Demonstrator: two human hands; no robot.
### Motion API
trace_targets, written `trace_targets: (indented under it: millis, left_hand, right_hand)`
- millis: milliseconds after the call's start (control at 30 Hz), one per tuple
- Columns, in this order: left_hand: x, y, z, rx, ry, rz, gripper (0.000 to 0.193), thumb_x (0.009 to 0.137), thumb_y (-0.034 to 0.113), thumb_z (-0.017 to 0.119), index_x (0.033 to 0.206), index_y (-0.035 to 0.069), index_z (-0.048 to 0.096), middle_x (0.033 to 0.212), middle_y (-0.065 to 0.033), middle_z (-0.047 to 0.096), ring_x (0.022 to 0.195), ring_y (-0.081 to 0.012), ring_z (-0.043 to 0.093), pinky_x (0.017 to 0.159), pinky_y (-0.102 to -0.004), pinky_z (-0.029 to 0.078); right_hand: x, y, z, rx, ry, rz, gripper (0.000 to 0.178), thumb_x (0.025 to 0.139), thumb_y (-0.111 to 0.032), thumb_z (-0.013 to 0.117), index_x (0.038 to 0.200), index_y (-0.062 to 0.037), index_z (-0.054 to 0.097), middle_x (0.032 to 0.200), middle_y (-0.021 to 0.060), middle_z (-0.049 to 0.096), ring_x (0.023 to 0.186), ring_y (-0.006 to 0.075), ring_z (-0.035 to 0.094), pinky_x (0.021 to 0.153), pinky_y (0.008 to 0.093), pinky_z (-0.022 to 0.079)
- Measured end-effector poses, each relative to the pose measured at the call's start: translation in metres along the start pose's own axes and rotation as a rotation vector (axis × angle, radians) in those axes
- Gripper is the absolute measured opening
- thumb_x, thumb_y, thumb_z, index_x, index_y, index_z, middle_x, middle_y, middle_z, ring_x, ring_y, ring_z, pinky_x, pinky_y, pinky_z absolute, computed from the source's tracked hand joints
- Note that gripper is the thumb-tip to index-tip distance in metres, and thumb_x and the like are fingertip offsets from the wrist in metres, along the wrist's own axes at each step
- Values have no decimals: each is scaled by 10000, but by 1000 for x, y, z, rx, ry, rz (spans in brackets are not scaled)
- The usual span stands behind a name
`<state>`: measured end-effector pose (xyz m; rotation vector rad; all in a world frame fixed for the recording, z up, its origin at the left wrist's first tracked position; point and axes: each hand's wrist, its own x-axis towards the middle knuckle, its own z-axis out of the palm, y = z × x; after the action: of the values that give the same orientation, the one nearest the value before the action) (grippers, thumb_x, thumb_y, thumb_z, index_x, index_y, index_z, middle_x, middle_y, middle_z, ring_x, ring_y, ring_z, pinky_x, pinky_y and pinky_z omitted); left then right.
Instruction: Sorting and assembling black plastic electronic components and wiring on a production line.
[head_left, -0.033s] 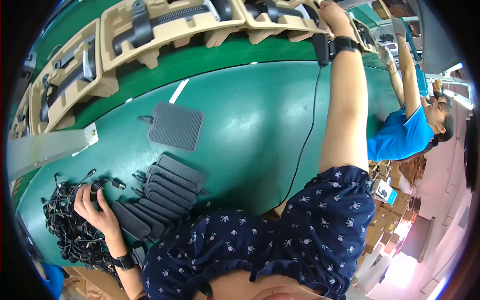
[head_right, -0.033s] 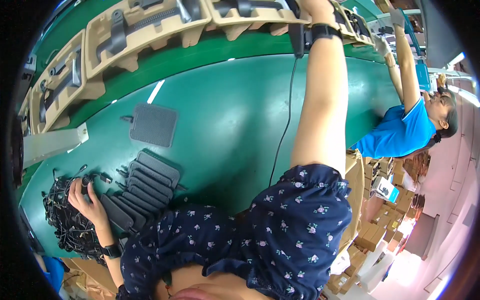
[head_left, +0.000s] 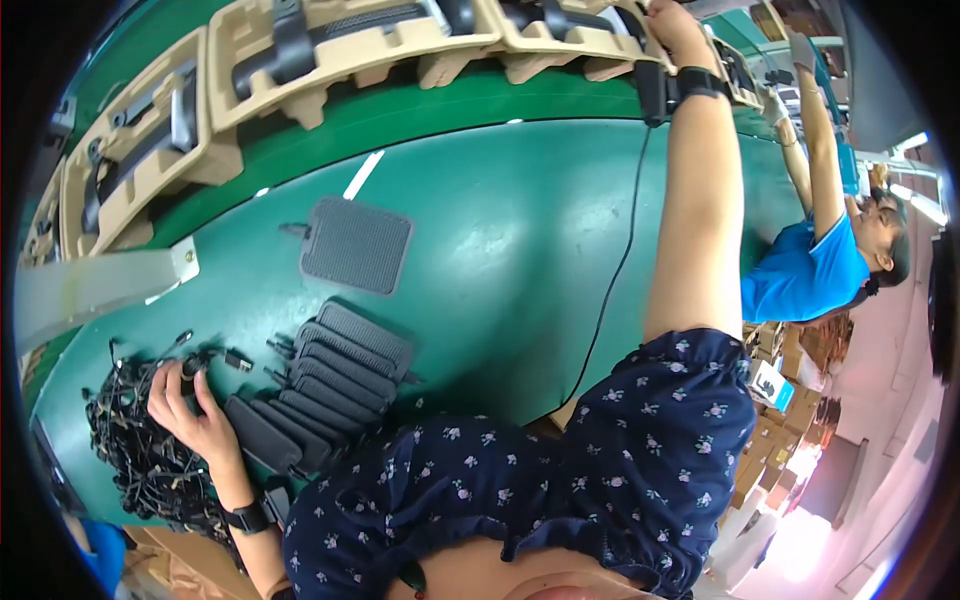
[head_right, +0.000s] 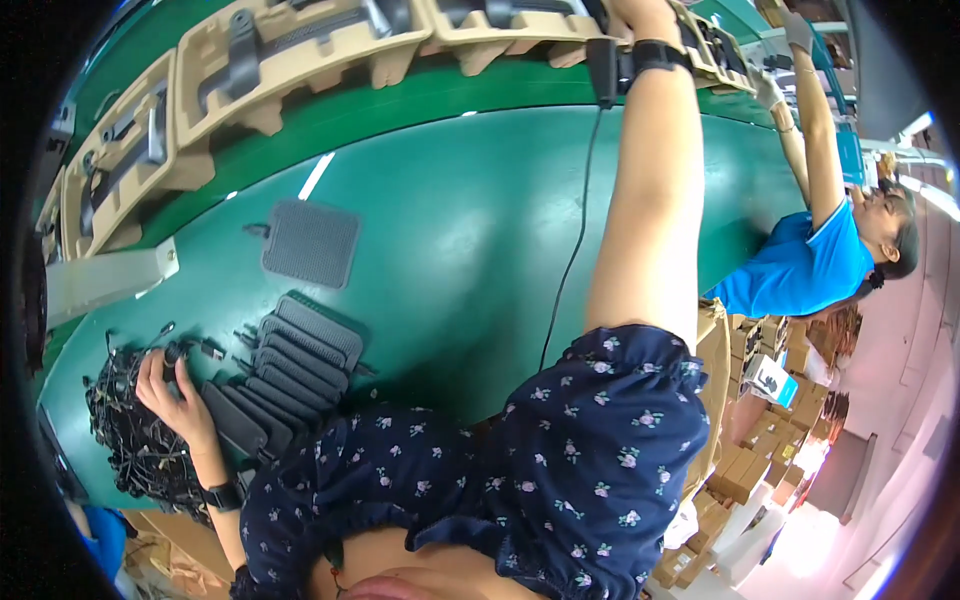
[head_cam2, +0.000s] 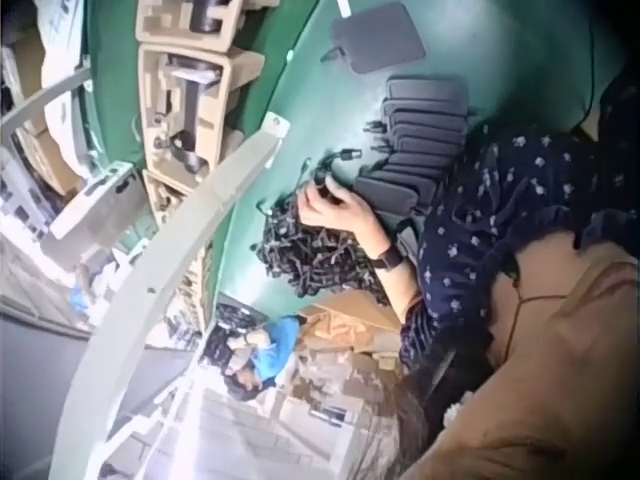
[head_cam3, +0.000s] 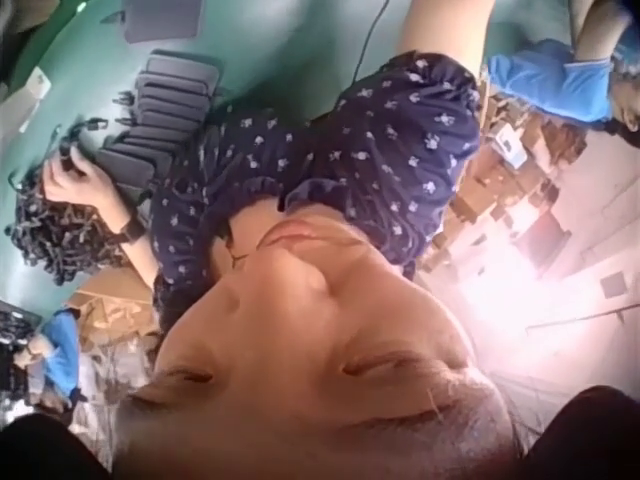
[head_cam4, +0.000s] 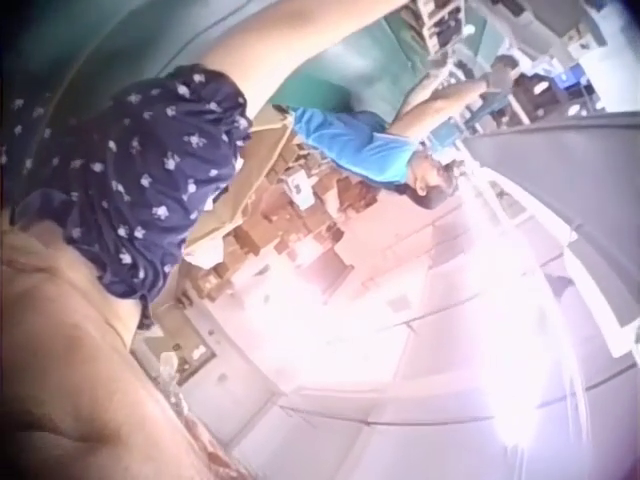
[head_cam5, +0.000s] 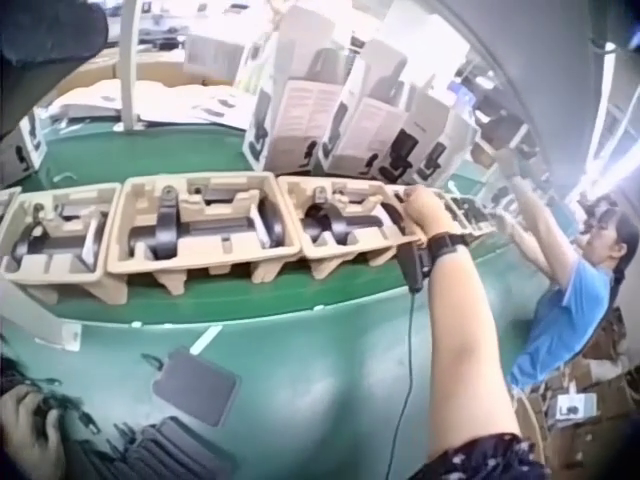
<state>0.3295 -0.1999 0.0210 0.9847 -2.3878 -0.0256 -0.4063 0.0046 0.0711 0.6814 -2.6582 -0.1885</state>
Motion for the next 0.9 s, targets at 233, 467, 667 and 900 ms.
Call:
trace_targets:
  millis: [233, 467, 667, 900]
  left_hand:
    - [5, 2, 15, -47, 43, 16, 275, 758, 77, 660, 1018, 53, 576, 1035, -100, 550, 971, -281, 476, 864, -375, 356]
    - [3, 4, 7, -43, 43, 9, 287, 746, 91, 674, 1015, 63, 578, 1019, -81, 554, 963, -267, 482, 863, -372, 368]
    - [4, 0, 10, -81, 54, -23, 267, 744, 102, 673, 996, 66, 591, 1019, -80, 554, 963, -267, 484, 852, -368, 381]
    - [7, 1, 4, -100, 49, -48, 269, 736, 107, 673, 991, 69, 598, 1009, -81, 555, 945, -264, 486, 834, -364, 394]
  right_hand:
    - [2, 37, 3, 176, -94, -202, 354, 885, -364, 415, 1077, -117, 580, 1051, 207, 592, 1003, 373, 550, 832, 455, 436]
    - [-21, 25, -27, 279, -30, 43, 383, 850, -385, 462, 1098, -112, 568, 1046, 199, 604, 1018, 345, 560, 834, 399, 438]
    - [-65, 1, -34, 115, 481, 176, 368, 762, -401, 625, 939, -79, 633, 943, 184, 623, 900, 350, 582, 802, 416, 448]
    - [-180, -124, -122, 1053, 434, -230, 225, 780, -116, 683, 976, -50, 592, 938, 61, 575, 804, 146, 525, 719, 238, 437]
